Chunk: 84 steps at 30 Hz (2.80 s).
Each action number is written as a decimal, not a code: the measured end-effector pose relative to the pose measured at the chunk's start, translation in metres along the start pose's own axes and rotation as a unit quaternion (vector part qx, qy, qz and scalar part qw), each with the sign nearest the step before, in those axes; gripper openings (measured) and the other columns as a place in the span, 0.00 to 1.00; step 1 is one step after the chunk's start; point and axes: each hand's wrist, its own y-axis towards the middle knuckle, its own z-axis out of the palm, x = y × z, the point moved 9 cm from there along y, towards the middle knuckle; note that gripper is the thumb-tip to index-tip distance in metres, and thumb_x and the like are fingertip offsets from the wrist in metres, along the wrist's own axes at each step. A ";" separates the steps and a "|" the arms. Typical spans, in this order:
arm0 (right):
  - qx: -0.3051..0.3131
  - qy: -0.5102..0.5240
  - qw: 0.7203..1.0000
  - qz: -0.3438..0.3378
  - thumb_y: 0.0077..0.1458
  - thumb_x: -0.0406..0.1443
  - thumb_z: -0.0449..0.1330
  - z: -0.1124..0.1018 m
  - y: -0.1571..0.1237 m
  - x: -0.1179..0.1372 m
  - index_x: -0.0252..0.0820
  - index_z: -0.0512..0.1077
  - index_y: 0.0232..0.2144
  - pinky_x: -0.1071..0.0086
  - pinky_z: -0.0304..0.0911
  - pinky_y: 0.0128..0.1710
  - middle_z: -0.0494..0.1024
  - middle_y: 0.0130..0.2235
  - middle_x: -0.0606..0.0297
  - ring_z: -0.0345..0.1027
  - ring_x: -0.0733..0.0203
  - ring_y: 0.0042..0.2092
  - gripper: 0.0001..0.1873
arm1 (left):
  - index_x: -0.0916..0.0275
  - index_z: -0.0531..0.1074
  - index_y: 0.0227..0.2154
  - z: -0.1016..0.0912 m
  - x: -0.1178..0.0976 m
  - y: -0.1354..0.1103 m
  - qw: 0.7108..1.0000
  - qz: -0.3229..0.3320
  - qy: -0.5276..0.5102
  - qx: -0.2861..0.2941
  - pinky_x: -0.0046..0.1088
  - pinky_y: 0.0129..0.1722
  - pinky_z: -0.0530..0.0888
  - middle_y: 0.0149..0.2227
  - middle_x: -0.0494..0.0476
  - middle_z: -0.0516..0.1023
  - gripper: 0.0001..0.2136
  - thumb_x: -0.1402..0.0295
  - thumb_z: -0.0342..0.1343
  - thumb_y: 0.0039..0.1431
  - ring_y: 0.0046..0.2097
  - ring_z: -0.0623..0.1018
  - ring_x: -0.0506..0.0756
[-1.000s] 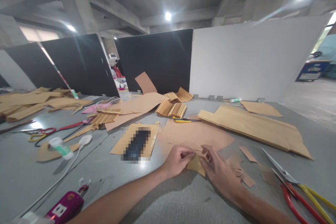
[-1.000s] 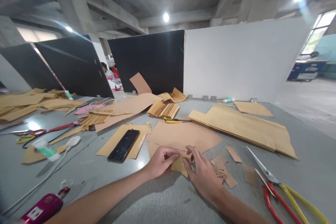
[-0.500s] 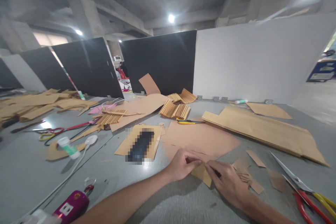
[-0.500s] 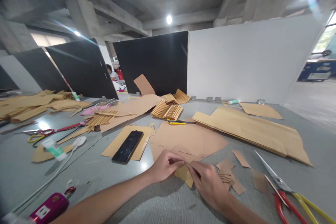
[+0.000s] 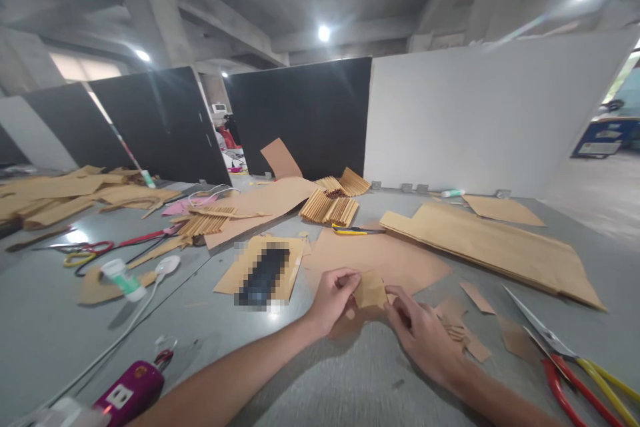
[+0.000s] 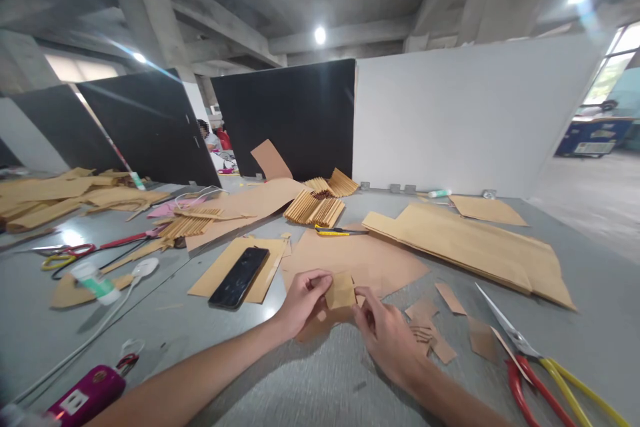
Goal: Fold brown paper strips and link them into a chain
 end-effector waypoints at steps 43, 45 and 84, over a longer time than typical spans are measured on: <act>-0.049 -0.044 0.998 -0.017 0.67 0.41 0.51 -0.005 -0.001 -0.002 0.47 0.66 0.32 0.72 0.54 0.26 0.69 0.21 0.73 0.66 0.61 0.23 0.11 | 0.66 0.79 0.26 0.024 -0.019 -0.013 0.991 0.000 0.068 0.117 0.25 0.29 0.63 0.26 0.56 0.77 0.20 0.52 0.59 0.62 0.30 0.72 0.53; -0.046 -0.032 0.998 -0.018 0.68 0.41 0.50 -0.005 -0.001 -0.003 0.46 0.66 0.31 0.72 0.55 0.26 0.70 0.22 0.72 0.66 0.61 0.24 0.12 | 0.67 0.79 0.27 0.025 -0.017 -0.013 0.991 -0.006 0.060 0.119 0.25 0.28 0.64 0.27 0.56 0.77 0.20 0.52 0.58 0.62 0.29 0.72 0.53; -0.029 0.122 0.991 0.037 0.66 0.45 0.52 -0.005 0.005 -0.010 0.45 0.65 0.32 0.73 0.53 0.20 0.67 0.17 0.74 0.62 0.63 0.19 0.14 | 0.69 0.77 0.42 0.036 0.000 -0.014 0.981 -0.067 -0.020 0.180 0.26 0.25 0.71 0.32 0.63 0.82 0.23 0.51 0.65 0.55 0.26 0.78 0.53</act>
